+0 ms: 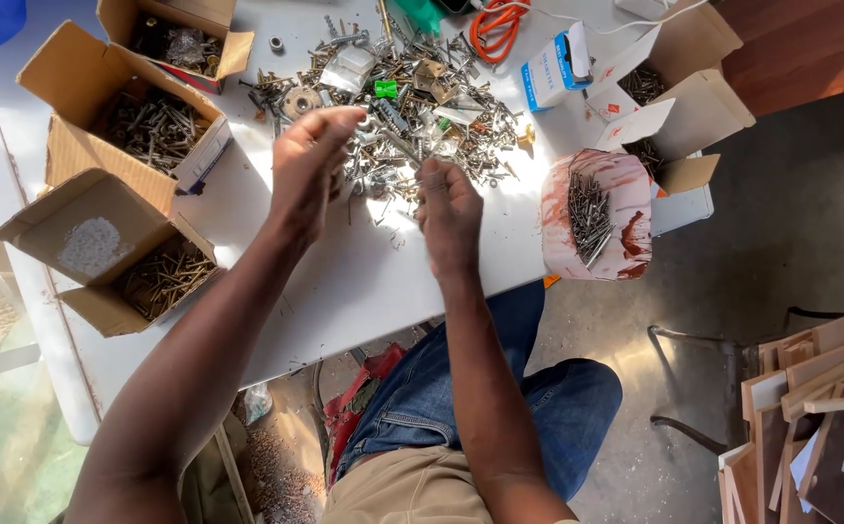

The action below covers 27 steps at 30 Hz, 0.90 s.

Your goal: Sorting a variety of nails, screws, and other fasteners from a mixed pile into specific cardboard boxes.

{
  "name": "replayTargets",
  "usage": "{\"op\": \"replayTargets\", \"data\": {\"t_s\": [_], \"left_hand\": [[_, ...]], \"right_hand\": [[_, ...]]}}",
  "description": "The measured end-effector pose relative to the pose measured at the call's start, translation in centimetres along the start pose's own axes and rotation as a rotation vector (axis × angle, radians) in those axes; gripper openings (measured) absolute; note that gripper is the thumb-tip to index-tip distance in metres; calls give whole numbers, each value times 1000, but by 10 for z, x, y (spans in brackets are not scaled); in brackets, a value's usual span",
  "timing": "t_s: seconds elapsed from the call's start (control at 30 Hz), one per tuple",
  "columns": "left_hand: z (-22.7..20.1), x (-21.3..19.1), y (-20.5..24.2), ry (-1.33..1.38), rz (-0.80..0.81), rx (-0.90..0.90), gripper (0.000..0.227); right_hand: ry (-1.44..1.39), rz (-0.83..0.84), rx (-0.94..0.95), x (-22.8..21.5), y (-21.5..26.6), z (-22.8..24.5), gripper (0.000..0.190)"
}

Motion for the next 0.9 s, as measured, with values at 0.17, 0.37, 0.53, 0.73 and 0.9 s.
{"op": "replayTargets", "data": {"t_s": [0.17, 0.37, 0.53, 0.73, 0.9], "left_hand": [[45, 9, -19, 0, 56, 130, 28], [25, 1, -15, 114, -26, -51, 38], [11, -4, -13, 294, -29, -97, 48], [20, -10, -19, 398, -28, -151, 46], [18, -15, -20, 418, -31, -158, 39]], "right_hand": [[-67, 73, 2, 19, 18, 2, 33], [32, 98, -116, 20, 12, -11, 33], [240, -34, -328, 15, 3, 7, 27], [420, -47, -530, 9, 17, -3, 36], [467, 26, -662, 5, 45, -17, 13]]}}
Point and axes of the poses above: each hand's wrist, its own y-axis away from the middle knuckle, its own x-axis out of the palm, z = x × y, the point moved 1 cm from there along -y, towards the middle knuckle, and after that the axes turned 10 degrees about -y, right-handed, at the moved point
